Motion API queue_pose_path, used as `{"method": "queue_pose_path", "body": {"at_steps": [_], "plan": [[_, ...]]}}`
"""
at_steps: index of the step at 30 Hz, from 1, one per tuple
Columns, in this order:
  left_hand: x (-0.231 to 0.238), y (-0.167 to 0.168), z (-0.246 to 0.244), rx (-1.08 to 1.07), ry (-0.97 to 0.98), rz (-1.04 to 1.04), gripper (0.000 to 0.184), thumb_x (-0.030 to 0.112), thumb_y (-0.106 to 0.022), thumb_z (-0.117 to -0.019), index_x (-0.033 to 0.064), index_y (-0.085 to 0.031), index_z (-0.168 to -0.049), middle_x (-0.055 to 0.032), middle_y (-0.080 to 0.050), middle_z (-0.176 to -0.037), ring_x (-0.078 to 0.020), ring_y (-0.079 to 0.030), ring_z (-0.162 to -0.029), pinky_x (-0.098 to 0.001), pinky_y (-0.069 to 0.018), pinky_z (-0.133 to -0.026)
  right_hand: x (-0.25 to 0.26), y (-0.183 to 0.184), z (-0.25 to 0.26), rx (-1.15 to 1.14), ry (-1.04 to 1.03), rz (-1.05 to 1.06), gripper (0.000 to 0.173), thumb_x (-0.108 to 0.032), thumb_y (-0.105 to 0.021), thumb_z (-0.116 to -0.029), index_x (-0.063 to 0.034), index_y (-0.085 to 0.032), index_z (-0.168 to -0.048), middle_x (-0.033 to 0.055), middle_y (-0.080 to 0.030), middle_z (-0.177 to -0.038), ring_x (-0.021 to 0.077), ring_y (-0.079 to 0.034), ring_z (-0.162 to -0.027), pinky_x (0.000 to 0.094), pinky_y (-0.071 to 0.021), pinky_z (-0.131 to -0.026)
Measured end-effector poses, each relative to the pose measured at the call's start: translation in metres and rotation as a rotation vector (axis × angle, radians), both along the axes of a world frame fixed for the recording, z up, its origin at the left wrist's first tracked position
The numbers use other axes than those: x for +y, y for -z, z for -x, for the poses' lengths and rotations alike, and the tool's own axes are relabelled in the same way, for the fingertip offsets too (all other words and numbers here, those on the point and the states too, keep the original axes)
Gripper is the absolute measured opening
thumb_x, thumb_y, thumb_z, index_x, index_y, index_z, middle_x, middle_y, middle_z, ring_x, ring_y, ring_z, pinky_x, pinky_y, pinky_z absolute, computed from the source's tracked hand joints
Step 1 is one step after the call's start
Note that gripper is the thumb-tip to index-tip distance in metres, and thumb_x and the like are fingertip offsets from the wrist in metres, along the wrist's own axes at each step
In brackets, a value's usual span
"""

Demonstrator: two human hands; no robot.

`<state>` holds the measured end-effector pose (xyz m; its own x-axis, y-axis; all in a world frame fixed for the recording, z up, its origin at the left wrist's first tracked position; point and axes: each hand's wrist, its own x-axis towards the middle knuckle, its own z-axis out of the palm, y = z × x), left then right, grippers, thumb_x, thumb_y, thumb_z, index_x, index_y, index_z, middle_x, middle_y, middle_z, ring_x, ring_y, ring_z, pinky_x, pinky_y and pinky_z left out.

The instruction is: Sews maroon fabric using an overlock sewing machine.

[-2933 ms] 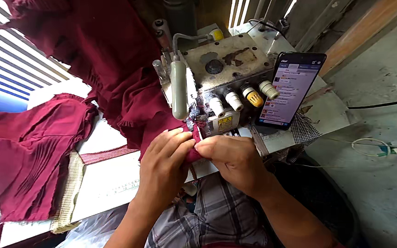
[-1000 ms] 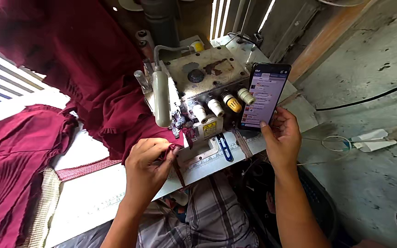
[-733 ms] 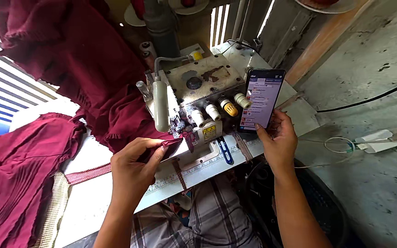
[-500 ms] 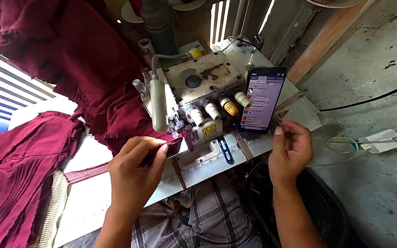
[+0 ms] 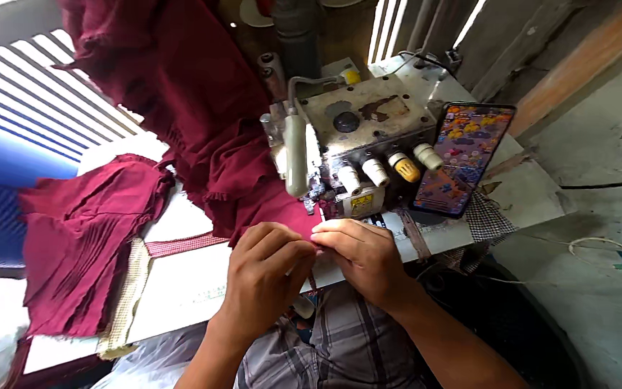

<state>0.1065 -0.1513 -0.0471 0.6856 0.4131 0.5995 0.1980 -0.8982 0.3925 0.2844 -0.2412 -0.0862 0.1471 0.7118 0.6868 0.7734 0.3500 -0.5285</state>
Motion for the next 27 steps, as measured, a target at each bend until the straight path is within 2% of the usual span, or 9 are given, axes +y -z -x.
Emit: {"method": "queue_pose_path", "body": {"at_steps": [1, 3, 4, 8, 12, 18, 22, 27], "plan": [[0.001, 0.003, 0.001, 0.008, 0.016, 0.016, 0.011, 0.025, -0.072, -0.0957, 0.0142, -0.075, -0.098, -0.0013, -0.073, -0.102, -0.0134, -0.066, -0.107, -0.0303, -0.0529, -0.094, -0.003, 0.003, 0.000, -0.007, 0.016, -0.004, 0.014, -0.011, -0.066, -0.0989, -0.0120, -0.080, -0.099, 0.0033, -0.078, -0.104, 0.0123, -0.074, -0.095, 0.0273, -0.0598, -0.082], [0.003, 0.013, 0.003, 0.058, 0.055, 0.026, 0.023, 0.021, -0.071, -0.0958, 0.0125, -0.073, -0.117, -0.0056, -0.071, -0.121, -0.0189, -0.063, -0.124, -0.0385, -0.0501, -0.109, -0.011, 0.011, 0.003, 0.009, 0.060, -0.011, 0.014, -0.010, -0.067, -0.0972, -0.0128, -0.081, -0.098, 0.0035, -0.078, -0.104, 0.0126, -0.072, -0.092, 0.0266, -0.0582, -0.079], [0.003, 0.021, 0.003, 0.079, 0.061, 0.009, 0.026, 0.017, -0.068, -0.0969, 0.0124, -0.073, -0.122, -0.0063, -0.071, -0.125, -0.0203, -0.063, -0.126, -0.0422, -0.0488, -0.112, -0.014, 0.016, 0.006, 0.023, 0.085, -0.017, 0.013, -0.009, -0.068, -0.0963, -0.0128, -0.081, -0.097, 0.0039, -0.078, -0.104, 0.0125, -0.072, -0.091, 0.0262, -0.0579, -0.079], [-0.002, 0.038, 0.004, 0.081, 0.047, -0.037, 0.022, 0.013, -0.060, -0.1014, 0.0128, -0.076, -0.116, -0.0046, -0.074, -0.123, -0.0226, -0.065, -0.125, -0.0505, -0.0461, -0.113, -0.020, 0.029, 0.012, 0.035, 0.124, -0.018, 0.018, -0.004, -0.065, -0.0969, -0.0110, -0.081, -0.101, 0.0060, -0.078, -0.107, 0.0138, -0.073, -0.096, 0.0259, -0.0581, -0.083], [0.009, 0.034, 0.005, 0.081, 0.079, -0.012, 0.021, 0.014, -0.061, -0.1002, 0.0130, -0.077, -0.114, -0.0041, -0.074, -0.123, -0.0220, -0.064, -0.127, -0.0513, -0.0442, -0.116, -0.015, 0.025, 0.012, 0.000, 0.152, -0.019, 0.021, -0.002, -0.063, -0.0973, -0.0104, -0.081, -0.102, 0.0064, -0.078, -0.107, 0.0149, -0.073, -0.097, 0.0264, -0.0579, -0.084], [0.032, 0.022, 0.002, 0.115, 0.150, 0.004, 0.022, 0.011, -0.061, -0.0971, 0.0117, -0.079, -0.109, -0.0046, -0.075, -0.119, -0.0225, -0.063, -0.129, -0.0503, -0.0432, -0.118, -0.002, 0.021, 0.004, -0.044, 0.169, 0.014, 0.019, -0.007, -0.065, -0.0965, -0.0128, -0.082, -0.103, 0.0043, -0.078, -0.109, 0.0155, -0.072, -0.100, 0.0284, -0.0579, -0.085], [0.042, 0.016, 0.000, 0.180, 0.160, -0.013, 0.022, 0.011, -0.062, -0.0949, 0.0113, -0.080, -0.107, -0.0047, -0.074, -0.121, -0.0220, -0.062, -0.129, -0.0494, -0.0447, -0.116, 0.001, 0.025, 0.001, -0.038, 0.181, 0.037, 0.015, -0.017, -0.070, -0.0963, -0.0154, -0.082, -0.106, 0.0081, -0.075, -0.113, 0.0175, -0.070, -0.106, 0.0299, -0.0578, -0.089], [0.051, 0.010, -0.003, 0.232, 0.165, -0.030, 0.023, 0.011, -0.061, -0.0942, 0.0122, -0.080, -0.109, -0.0042, -0.073, -0.124, -0.0220, -0.061, -0.131, -0.0490, -0.0452, -0.115, 0.003, 0.026, 0.000, -0.020, 0.211, 0.075, 0.018, -0.024, -0.069, -0.0978, -0.0174, -0.082, -0.108, 0.0104, -0.072, -0.114, 0.0164, -0.068, -0.103, 0.0280, -0.0572, -0.083]]}}
